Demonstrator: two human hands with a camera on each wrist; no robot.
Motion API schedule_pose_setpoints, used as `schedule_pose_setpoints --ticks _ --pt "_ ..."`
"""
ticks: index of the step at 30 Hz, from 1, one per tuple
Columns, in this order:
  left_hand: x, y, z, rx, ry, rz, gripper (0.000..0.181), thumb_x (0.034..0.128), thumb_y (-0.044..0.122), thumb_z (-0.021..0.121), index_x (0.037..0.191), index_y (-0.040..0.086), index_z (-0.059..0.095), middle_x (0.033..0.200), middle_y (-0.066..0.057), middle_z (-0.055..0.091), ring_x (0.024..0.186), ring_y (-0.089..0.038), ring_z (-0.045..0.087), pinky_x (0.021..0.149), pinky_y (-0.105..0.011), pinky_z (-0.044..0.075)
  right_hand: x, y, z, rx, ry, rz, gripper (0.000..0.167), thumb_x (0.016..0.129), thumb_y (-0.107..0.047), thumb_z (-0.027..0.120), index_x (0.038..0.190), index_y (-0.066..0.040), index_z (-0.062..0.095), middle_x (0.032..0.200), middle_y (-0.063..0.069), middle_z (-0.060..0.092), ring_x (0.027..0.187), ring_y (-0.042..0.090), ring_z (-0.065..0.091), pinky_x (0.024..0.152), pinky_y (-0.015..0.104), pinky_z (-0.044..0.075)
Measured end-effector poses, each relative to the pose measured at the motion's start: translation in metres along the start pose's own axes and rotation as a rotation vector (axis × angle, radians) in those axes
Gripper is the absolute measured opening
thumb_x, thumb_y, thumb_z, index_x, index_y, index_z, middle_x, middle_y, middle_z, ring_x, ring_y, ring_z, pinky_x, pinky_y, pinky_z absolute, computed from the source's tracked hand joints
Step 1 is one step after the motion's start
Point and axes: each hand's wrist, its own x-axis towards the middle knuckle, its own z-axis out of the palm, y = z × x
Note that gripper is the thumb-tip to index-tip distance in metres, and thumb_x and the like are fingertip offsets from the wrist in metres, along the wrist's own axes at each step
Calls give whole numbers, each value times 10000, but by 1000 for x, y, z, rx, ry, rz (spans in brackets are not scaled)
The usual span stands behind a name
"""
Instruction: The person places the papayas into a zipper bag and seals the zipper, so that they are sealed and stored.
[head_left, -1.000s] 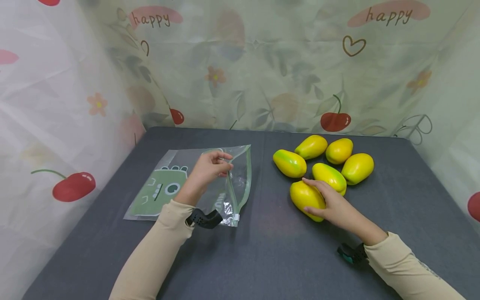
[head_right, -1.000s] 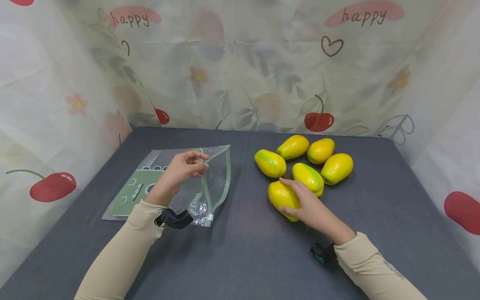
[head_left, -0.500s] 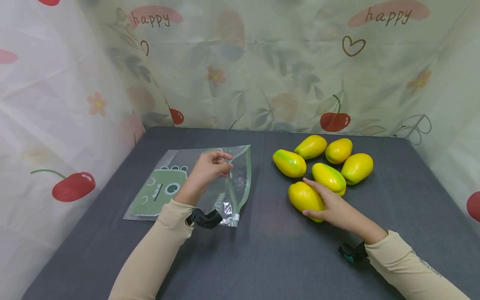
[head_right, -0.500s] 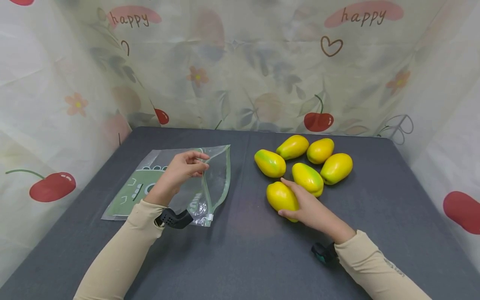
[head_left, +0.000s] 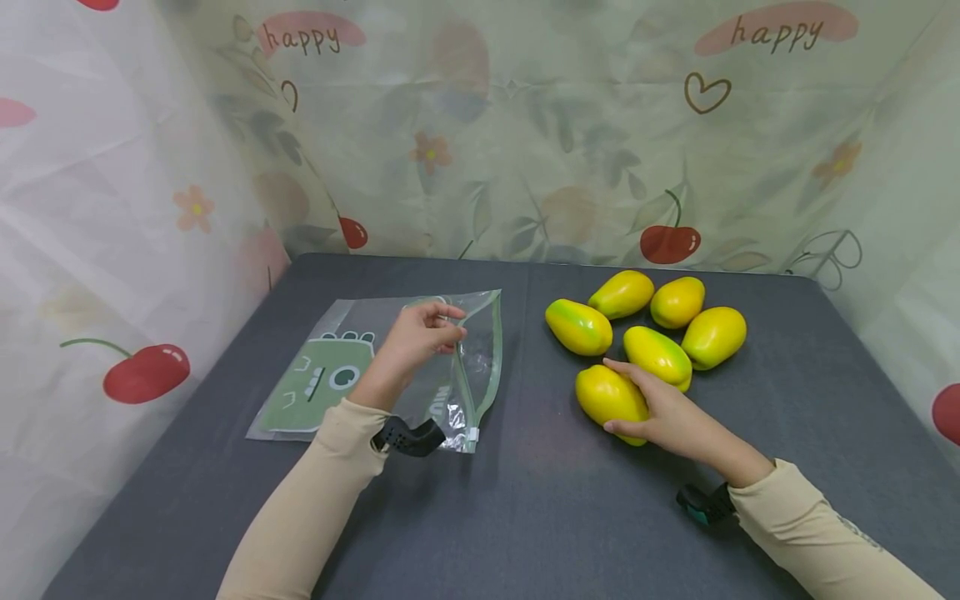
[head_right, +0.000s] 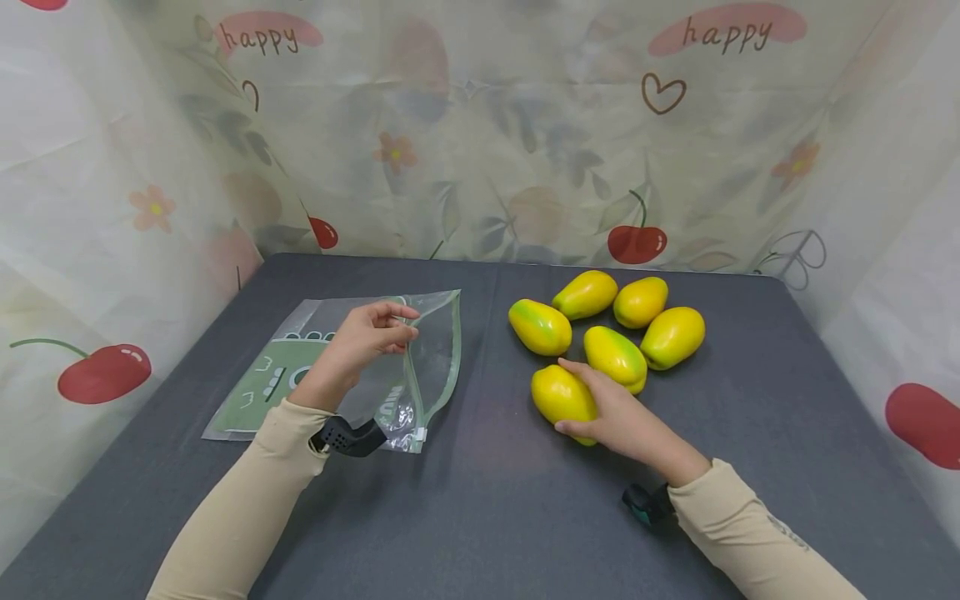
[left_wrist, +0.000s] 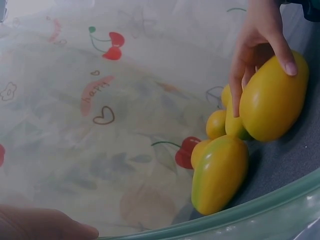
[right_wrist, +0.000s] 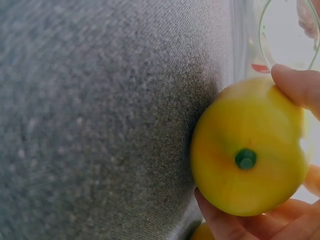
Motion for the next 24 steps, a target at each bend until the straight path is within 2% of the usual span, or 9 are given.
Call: schedule_pose_setpoints --ticks 7,13,20,24 --pt "0 0 0 -4 -3 7 324 873 40 630 1188 -31 612 822 -12 613 868 -231 635 867 -434 546 0 -2 -1 -14 3 -5 845 833 -376 748 1496 -80 317 1477 163 411 1253 317 470 1020 552 389" --pt "1 -1 -1 -10 -12 25 345 866 33 623 1201 -46 605 836 -21 615 851 -230 623 804 -347 557 1 -5 -5 -19 19 7 857 825 -382 755 1500 -97 309 1497 156 387 1261 328 455 1015 561 393" --pt "0 -2 -1 -12 -12 14 313 870 41 626 1178 -16 618 853 -34 620 932 -319 625 901 -476 527 1 -13 -13 -34 35 -1 866 825 -405 750 1504 -104 305 1467 175 407 1220 336 471 992 569 409" --pt "1 -2 -1 -7 -12 24 336 865 36 626 1192 -36 613 827 -23 620 876 -281 629 843 -406 552 2 -20 -17 -24 53 -14 864 827 -411 747 1506 -112 304 1455 165 416 1184 318 483 973 546 421"
